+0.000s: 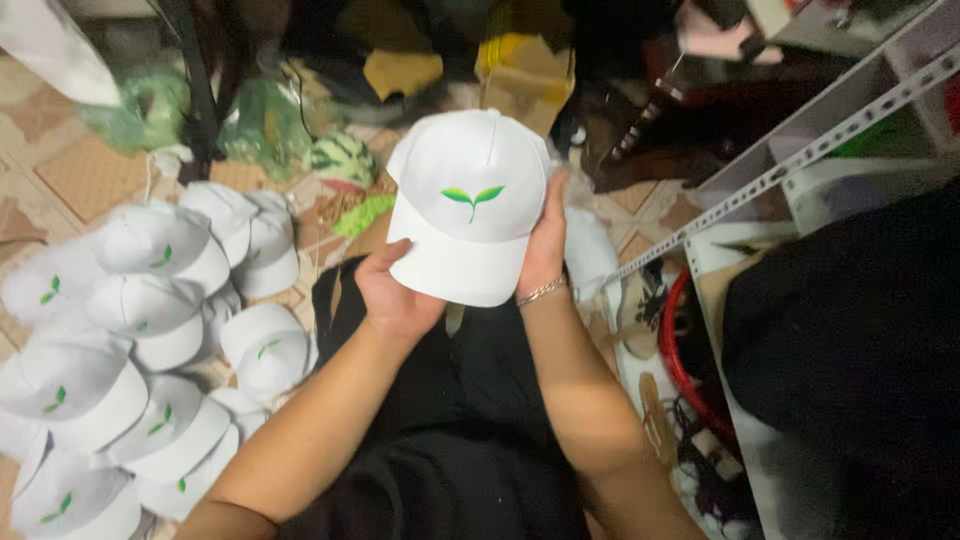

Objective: The person sits on the floor and cleans white baseball caps one by one. They wipe the caps with a watermelon-patterned cloth, use a handheld steamer to heat the surface, and spray a can onto the cap before stacking the cleaned items.

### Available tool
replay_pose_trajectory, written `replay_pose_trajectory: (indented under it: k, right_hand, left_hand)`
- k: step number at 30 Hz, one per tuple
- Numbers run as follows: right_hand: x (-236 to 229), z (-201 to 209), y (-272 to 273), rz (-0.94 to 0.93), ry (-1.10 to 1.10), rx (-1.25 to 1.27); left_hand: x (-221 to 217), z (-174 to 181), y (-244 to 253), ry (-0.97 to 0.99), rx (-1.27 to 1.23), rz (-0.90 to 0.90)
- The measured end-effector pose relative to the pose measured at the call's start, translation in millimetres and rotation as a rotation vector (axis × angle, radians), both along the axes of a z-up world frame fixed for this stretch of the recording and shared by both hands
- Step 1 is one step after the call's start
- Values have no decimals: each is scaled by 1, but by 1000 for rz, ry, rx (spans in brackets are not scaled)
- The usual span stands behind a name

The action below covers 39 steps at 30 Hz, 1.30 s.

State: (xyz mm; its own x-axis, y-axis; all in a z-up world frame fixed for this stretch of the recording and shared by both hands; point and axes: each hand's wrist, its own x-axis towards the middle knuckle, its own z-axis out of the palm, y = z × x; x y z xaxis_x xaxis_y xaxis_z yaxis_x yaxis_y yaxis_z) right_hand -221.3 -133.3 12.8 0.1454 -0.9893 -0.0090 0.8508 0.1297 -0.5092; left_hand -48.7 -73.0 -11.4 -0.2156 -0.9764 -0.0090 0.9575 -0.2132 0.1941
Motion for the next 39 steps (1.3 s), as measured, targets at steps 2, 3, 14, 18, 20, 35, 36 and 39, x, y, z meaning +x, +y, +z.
replay_pose_trajectory:
  k: [2, 3, 14, 18, 20, 35, 36, 39]
  right_hand:
    - [4, 2, 1, -78, -16, 92]
    - [5, 1, -1, -72, 4, 67]
    - [-18, -48, -10, 70, -32, 62]
    - [-19, -57, -8, 93, -14, 83]
    - [-17, -61, -7, 108, -17, 95]
    - [-18, -64, 20, -16, 3, 37]
    - [-28, -69, 25, -51, 86, 75]
    - [-69, -88, 33, 34, 59, 17]
  left_hand:
    - [-6, 2, -4, 11, -4, 41]
    - [-7, 3, -5, -7, -7, 40]
    - [6, -3, -9, -116, -22, -49]
    - [6, -17, -15, -120, 63, -127]
    - [9, -20, -16, -106, 79, -158]
    - [46, -46, 24, -50, 71, 172]
    - [68, -57, 26, -38, 116, 241]
    - [149, -99, 44, 7, 193, 473]
